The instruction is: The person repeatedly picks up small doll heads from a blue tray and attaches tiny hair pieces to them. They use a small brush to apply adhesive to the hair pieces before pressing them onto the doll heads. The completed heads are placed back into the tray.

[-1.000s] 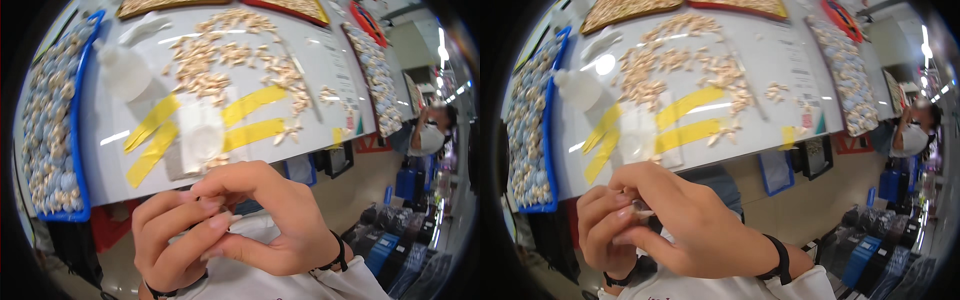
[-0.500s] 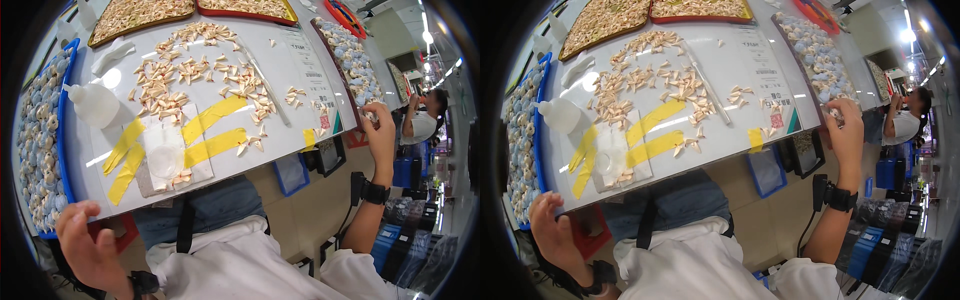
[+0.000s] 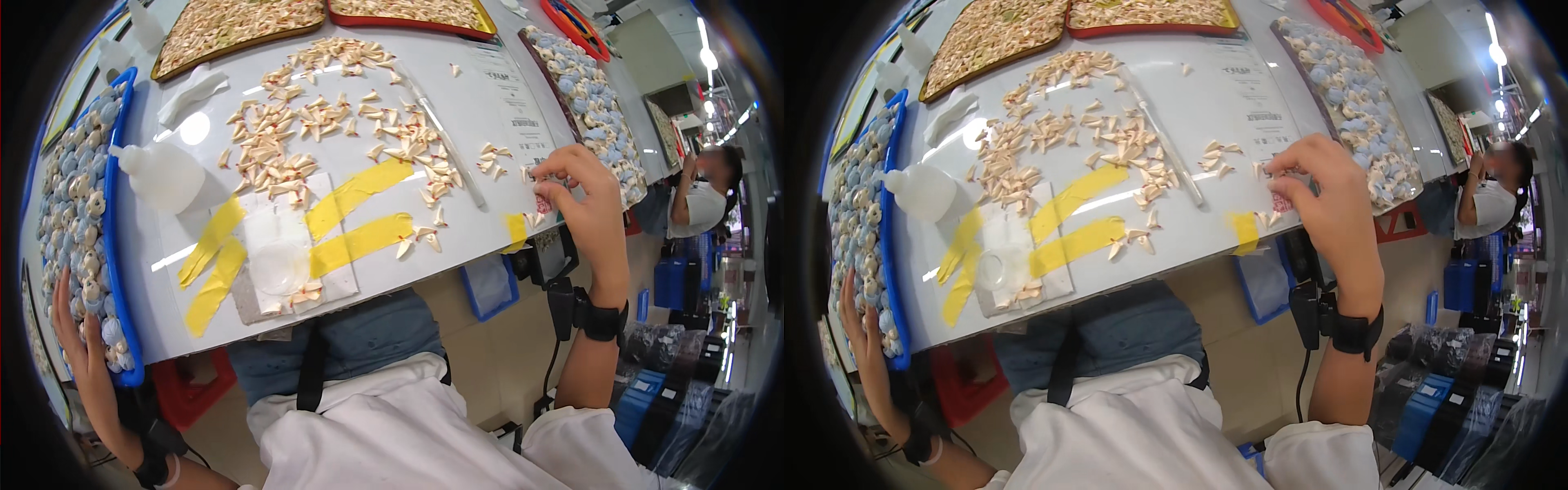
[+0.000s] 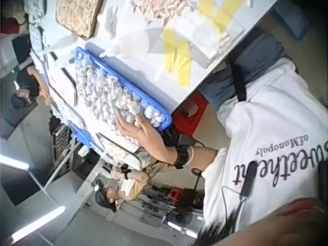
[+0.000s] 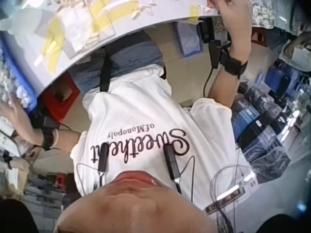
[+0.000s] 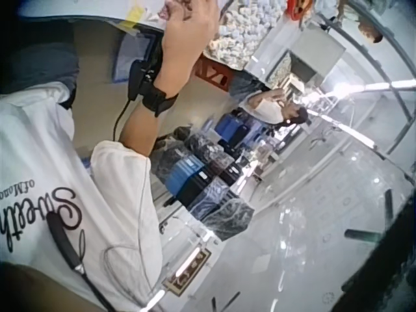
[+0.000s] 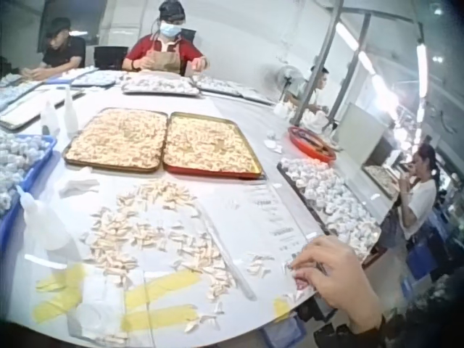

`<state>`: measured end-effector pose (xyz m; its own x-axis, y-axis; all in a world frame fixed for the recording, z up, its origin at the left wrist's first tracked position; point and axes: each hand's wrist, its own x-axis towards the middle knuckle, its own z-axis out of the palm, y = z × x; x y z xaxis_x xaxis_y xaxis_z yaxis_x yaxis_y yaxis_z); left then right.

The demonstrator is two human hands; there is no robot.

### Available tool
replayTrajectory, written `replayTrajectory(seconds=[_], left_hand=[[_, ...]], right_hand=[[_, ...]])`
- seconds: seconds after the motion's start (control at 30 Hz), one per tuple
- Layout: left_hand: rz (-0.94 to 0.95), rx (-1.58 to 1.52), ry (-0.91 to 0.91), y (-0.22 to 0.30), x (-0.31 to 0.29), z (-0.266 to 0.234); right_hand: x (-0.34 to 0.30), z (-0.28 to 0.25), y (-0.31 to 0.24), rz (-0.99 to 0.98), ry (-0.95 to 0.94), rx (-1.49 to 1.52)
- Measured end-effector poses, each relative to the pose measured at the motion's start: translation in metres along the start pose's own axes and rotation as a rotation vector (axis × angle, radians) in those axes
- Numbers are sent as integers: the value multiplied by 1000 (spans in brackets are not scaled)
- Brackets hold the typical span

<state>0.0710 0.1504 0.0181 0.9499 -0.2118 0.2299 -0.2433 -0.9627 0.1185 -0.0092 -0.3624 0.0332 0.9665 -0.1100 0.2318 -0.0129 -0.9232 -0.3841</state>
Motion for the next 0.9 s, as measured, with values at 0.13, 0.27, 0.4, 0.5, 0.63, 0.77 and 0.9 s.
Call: replayTrajectory(seconds=[0.13, 0.27, 0.4, 0.5, 0.63, 0.77, 0.9], left_hand=[[51, -82, 59, -4, 13, 6], [-1, -9, 98, 3, 27, 5], [-67, -129, 157, 20, 29, -14], [-170, -219, 213, 18, 24, -14], [-155, -278, 237, -7, 24, -18], [-238, -263, 213, -10, 18, -17], [-261, -651, 350, -6, 9, -21]], right_hand=[[5, 6, 3, -26, -10, -110], [4, 13, -4, -157, 4, -198], [-2, 14, -4, -121, 38, -194], [1, 13, -9, -106, 94, -137], [2, 4, -5, -150, 154, -224], [-1, -7, -4, -98, 174, -137], [-9, -8, -25, 127, 235, 338]])
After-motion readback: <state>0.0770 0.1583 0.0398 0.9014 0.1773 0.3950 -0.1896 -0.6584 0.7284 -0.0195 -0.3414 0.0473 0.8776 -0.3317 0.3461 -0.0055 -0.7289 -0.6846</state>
